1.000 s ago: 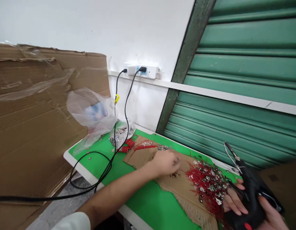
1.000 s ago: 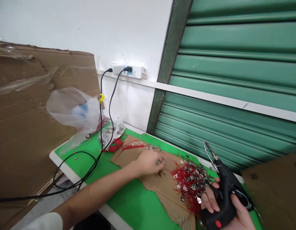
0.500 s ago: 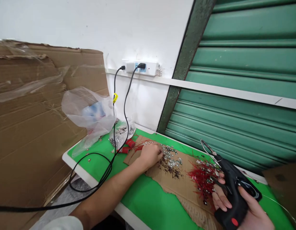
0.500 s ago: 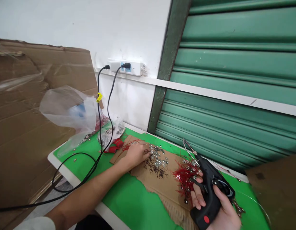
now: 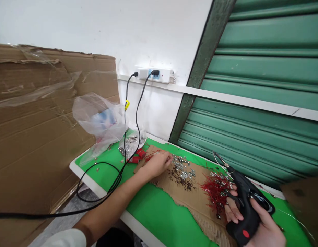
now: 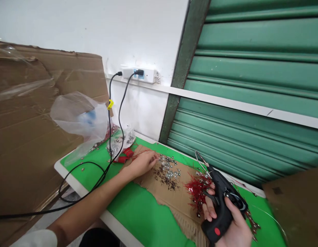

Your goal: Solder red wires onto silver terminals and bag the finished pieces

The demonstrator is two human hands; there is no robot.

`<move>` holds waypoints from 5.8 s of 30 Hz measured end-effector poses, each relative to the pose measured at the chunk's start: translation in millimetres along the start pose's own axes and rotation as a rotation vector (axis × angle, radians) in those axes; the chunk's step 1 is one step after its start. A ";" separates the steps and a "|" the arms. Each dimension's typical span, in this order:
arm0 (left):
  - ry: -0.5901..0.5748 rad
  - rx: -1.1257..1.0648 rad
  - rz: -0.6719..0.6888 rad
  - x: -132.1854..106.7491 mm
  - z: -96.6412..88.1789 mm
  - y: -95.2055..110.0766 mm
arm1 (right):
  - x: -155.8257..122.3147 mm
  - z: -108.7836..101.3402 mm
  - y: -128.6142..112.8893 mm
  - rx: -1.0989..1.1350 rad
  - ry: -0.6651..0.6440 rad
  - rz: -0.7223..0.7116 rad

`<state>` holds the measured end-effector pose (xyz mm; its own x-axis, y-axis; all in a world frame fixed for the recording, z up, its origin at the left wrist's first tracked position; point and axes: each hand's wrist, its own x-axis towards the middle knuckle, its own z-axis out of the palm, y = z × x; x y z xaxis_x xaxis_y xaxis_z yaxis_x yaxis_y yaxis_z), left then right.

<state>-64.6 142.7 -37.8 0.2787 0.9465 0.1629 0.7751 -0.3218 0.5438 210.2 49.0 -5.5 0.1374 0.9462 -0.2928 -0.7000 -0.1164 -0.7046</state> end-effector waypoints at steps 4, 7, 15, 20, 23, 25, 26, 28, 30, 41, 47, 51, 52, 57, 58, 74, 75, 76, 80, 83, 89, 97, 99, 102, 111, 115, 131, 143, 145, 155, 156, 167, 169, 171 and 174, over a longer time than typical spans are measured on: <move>-0.061 -0.059 0.130 -11.2 -7.0 -5.8 | 0.0 0.9 0.0 0.003 -0.035 -0.011; -0.108 -0.016 0.187 -15.9 -6.8 -7.6 | 0.5 2.6 1.2 -0.002 -0.011 -0.006; -0.137 -0.161 0.082 -15.6 2.6 -10.8 | -0.6 6.2 3.6 0.002 0.089 0.042; -0.091 -0.122 0.089 -13.4 4.1 -11.5 | 0.5 4.2 4.1 0.020 0.121 0.053; -0.094 -0.133 0.062 -11.1 6.3 -11.8 | 0.3 4.7 4.5 0.029 0.129 0.071; -0.099 -0.142 0.019 -10.1 8.7 -13.0 | -0.4 5.3 4.8 0.027 0.137 0.079; -0.090 -0.143 0.010 -9.9 9.7 -13.7 | -0.8 5.5 5.0 0.024 0.143 0.077; -0.063 -0.128 0.028 -10.0 10.3 -15.0 | -1.2 5.9 5.4 0.017 0.155 0.066; -0.006 -0.084 0.042 -10.7 9.0 -16.0 | -0.9 6.7 5.8 0.011 0.154 0.061; 0.044 -0.071 -0.011 -11.3 6.9 -19.0 | -1.1 9.8 6.8 -0.084 0.182 0.016; 0.067 0.063 0.046 -12.9 10.6 -18.2 | -2.6 10.5 6.7 -0.056 0.128 0.022; 0.071 0.060 0.048 -15.7 5.3 -19.9 | -2.9 13.0 6.5 -0.077 0.105 0.001; 0.068 0.052 0.051 -16.6 3.0 -20.7 | -3.0 14.0 6.5 -0.085 0.105 -0.011; 0.019 0.037 0.072 -18.9 -8.6 -25.9 | -2.8 17.5 6.6 -0.097 0.107 -0.027; 0.001 0.038 0.082 -18.9 -10.3 -27.1 | -2.8 17.7 6.6 -0.098 0.108 -0.025; -0.002 0.061 0.025 -8.6 -5.6 -20.6 | -4.6 18.6 5.1 -0.133 0.118 -0.006; 0.007 0.063 0.025 -9.1 -5.4 -21.3 | -4.6 18.4 4.8 -0.131 0.117 0.000; 0.017 0.064 0.024 -9.6 -5.5 -22.3 | -4.2 17.9 4.6 -0.128 0.112 0.004; 0.011 0.060 0.043 -9.8 -5.6 -24.0 | -1.1 11.7 5.1 -0.113 0.090 0.016; -0.006 0.060 0.041 -7.4 -2.8 -20.9 | 0.6 5.8 6.1 -0.091 0.091 0.078; 0.099 0.042 -0.019 -5.5 -1.3 -21.9 | -0.4 5.0 6.8 -0.094 0.100 0.094; 0.124 0.014 -0.181 -4.6 -11.5 -30.3 | 0.3 14.3 15.5 -0.140 0.119 0.085; 0.085 0.066 -0.195 -4.1 -9.9 -28.9 | 0.6 16.1 18.9 -0.162 0.113 0.069; 0.057 0.115 -0.237 -2.8 -5.9 -27.8 | 0.7 18.4 22.5 -0.207 0.088 0.070; 0.142 -0.013 -0.098 -5.9 -6.9 -29.7 | 14.6 15.0 41.4 -0.335 -0.019 0.133; 0.216 0.022 -0.105 -13.7 -10.5 -27.9 | 19.7 20.2 51.9 -0.411 -0.077 0.193; -0.074 0.159 -0.156 -25.7 -18.0 -20.5 | 20.1 23.1 61.1 -0.655 -0.078 0.351; -0.072 0.151 -0.180 -23.5 -12.0 -25.0 | 17.9 26.1 59.1 -0.635 -0.059 0.385; -0.076 0.149 -0.179 -23.0 -11.7 -24.7 | 17.8 26.4 59.0 -0.638 -0.055 0.386; -0.094 0.170 -0.190 -22.0 -12.4 -21.8 | 20.9 20.3 61.0 -0.666 -0.032 0.394; -0.096 0.172 -0.194 -21.9 -12.6 -21.3 | 22.8 16.8 62.1 -0.674 -0.021 0.399; -0.084 0.133 -0.215 -20.2 -12.0 -19.3 | 24.5 19.7 60.0 -0.699 -0.003 0.431; -0.083 0.122 -0.217 -20.2 -11.4 -20.0 | 21.9 25.4 56.9 -0.696 0.002 0.452; -0.089 0.119 -0.221 -20.2 -10.8 -20.7 | 20.5 28.5 54.6 -0.693 0.013 0.472; -0.086 0.111 -0.212 -20.1 -9.9 -21.7 | 20.3 29.1 53.2 -0.693 0.024 0.487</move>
<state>-92.6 130.8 -44.8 0.1470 0.9890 -0.0178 0.8775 -0.1221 0.4638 155.3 70.8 -30.1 -0.0475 0.7370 -0.6742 -0.0984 -0.6752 -0.7311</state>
